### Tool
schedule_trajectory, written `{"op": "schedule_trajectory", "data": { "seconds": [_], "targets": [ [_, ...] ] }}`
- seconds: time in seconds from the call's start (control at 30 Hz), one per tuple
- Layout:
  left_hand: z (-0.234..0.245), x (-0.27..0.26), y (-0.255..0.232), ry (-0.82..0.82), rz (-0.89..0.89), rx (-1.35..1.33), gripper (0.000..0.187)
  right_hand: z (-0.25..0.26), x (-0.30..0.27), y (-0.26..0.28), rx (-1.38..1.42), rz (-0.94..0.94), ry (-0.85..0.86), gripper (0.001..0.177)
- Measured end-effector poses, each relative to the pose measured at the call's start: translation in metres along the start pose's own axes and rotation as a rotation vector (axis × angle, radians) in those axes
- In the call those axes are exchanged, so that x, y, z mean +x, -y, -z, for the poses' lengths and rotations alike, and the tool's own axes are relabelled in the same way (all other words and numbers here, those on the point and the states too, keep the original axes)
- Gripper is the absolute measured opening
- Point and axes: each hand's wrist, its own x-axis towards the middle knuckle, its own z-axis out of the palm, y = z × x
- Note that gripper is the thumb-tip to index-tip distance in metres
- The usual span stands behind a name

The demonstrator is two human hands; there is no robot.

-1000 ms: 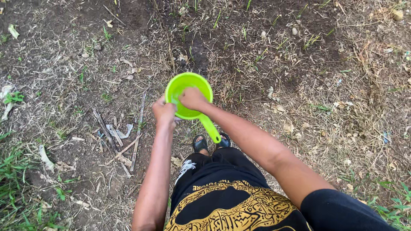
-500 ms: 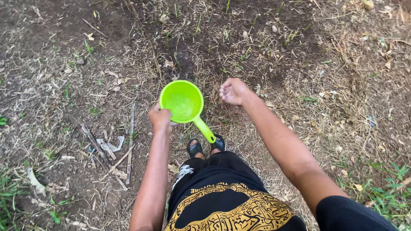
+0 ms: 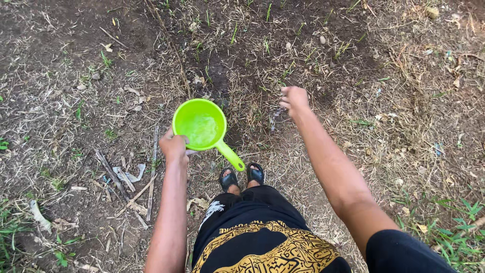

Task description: The person uses a green scoop to pick up seeds from a container and scatters them onto the ground by hand.

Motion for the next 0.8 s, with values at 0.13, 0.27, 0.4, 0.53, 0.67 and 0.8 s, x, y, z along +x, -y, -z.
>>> {"op": "schedule_trajectory", "data": {
  "seconds": [0.13, 0.27, 0.4, 0.53, 0.67, 0.8],
  "targets": [
    [-0.004, -0.003, 0.001, 0.022, 0.028, 0.007, 0.069, -0.074, -0.071, -0.004, -0.131, 0.253, 0.263, 0.020],
    [-0.013, -0.012, -0.002, 0.036, -0.016, 0.075, 0.067, -0.146, -0.110, -0.035, -0.751, 0.545, 0.505, 0.024],
    [-0.015, -0.023, 0.008, 0.032, -0.015, 0.044, 0.071, -0.193, -0.081, -0.098, -1.151, 0.550, 0.527, 0.035],
    [-0.007, -0.007, 0.043, -0.003, -0.145, 0.070, 0.073, -0.216, -0.042, -0.160, -0.917, 0.242, 0.698, 0.026],
    [0.020, 0.010, 0.067, -0.048, -0.263, 0.047, 0.064, -0.208, -0.047, -0.146, -0.179, -0.639, 1.157, 0.016],
    [0.049, 0.006, 0.057, -0.180, -0.138, -0.071, 0.066, -0.189, -0.061, -0.112, 0.048, -0.727, 1.192, 0.008]
  ]
}}
